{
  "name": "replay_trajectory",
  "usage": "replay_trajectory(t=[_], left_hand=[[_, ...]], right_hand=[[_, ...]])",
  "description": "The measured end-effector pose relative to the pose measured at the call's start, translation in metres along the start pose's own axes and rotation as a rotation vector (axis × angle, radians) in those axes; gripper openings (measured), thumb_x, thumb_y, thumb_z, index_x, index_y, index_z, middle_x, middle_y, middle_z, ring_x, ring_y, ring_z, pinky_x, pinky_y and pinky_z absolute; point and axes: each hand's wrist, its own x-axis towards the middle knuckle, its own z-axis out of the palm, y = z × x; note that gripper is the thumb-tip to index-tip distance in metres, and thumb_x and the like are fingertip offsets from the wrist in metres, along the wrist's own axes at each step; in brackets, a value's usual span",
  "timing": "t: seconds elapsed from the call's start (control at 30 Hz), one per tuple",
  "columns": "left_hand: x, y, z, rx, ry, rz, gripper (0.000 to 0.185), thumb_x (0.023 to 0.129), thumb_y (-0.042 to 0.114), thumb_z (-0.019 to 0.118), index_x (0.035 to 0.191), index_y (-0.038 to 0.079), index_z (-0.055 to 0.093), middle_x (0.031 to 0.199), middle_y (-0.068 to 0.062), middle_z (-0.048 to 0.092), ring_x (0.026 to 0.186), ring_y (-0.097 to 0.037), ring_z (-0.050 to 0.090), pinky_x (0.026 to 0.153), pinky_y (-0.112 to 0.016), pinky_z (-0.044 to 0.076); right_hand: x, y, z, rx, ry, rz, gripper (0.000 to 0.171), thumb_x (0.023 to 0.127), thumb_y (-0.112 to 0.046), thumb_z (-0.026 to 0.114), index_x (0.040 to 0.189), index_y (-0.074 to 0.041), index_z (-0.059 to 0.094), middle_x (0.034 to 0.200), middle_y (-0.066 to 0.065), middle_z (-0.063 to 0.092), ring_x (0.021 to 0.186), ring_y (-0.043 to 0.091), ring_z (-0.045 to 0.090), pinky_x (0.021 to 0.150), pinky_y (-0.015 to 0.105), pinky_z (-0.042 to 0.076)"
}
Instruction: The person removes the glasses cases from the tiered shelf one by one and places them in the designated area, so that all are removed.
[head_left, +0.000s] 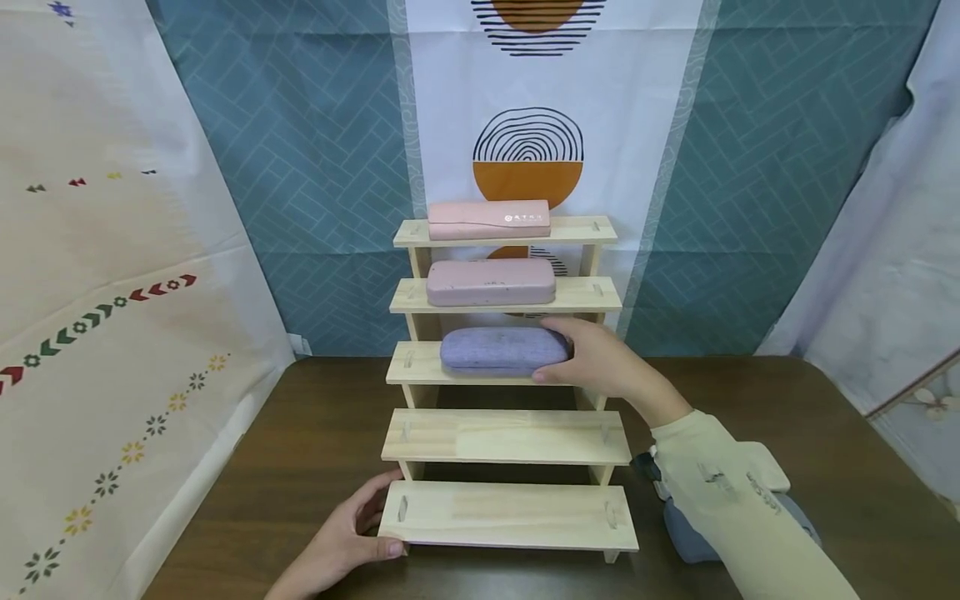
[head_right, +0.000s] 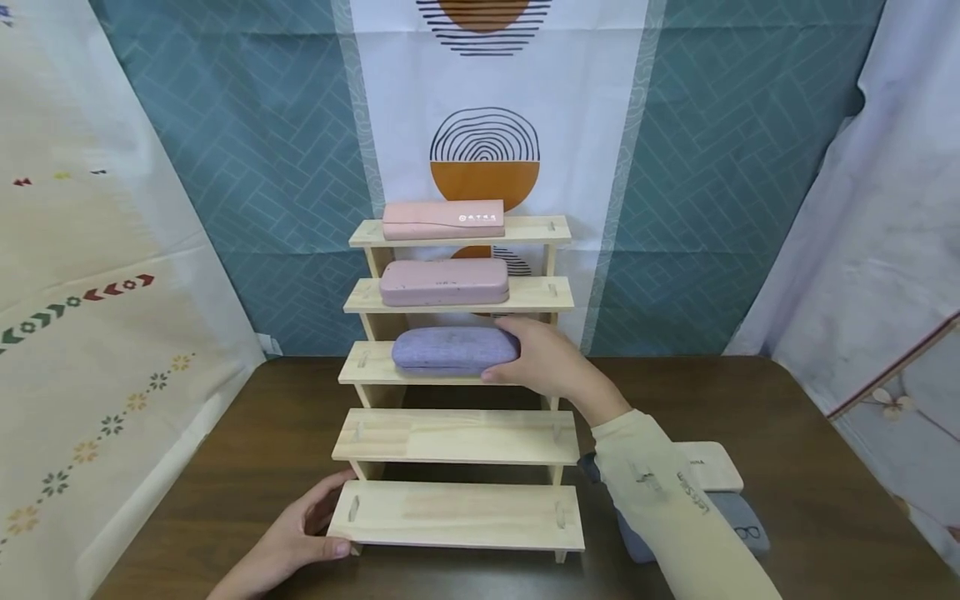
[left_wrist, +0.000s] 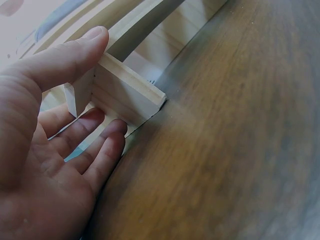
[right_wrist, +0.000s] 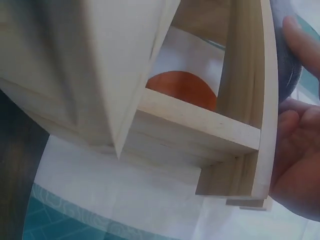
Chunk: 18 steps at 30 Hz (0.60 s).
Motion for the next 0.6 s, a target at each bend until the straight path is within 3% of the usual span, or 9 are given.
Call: replay_trajectory(t=[0.23,0.47,0.6], left_hand=[[-0.0003,-0.0008,-0.0005,0.003,-0.008,0.006,0.079,0.087,0.001,0.077,0.153,0.002,0.033,0.132,-0.027,0.048,0.114,-0.035,0.057,0.086,-0.035,0.053],[-0.0005,-0.0004,-0.0007,-0.018,-0.007,-0.001,0.080,0.088,0.001,0.077,0.154,0.002,0.032,0.135,-0.028,0.045,0.115,-0.035,0.055,0.086,-0.037,0.054],[0.0002,-0.0002,-0.0006,-0.018,-0.004,-0.011,0.081,0.088,0.002,0.077,0.154,0.002,0.031,0.135,-0.027,0.045,0.115,-0.037,0.054,0.086,-0.037,0.054]], right_hand=[[-0.0032,-0.0043,-0.0022,-0.023,0.034,0.073,0.078,0.081,-0.029,0.086,0.145,0.000,0.051,0.143,0.019,0.052,0.119,0.033,0.053,0.100,0.053,0.042],[-0.0051,-0.0064,-0.0064,-0.032,0.009,0.069,0.077,0.083,-0.024,0.084,0.146,0.002,0.049,0.146,0.021,0.049,0.122,0.035,0.051,0.103,0.055,0.040],[-0.0057,-0.0055,-0.0096,-0.046,-0.007,0.066,0.075,0.083,-0.021,0.083,0.146,0.001,0.049,0.141,0.020,0.053,0.115,0.033,0.055,0.098,0.054,0.043]])
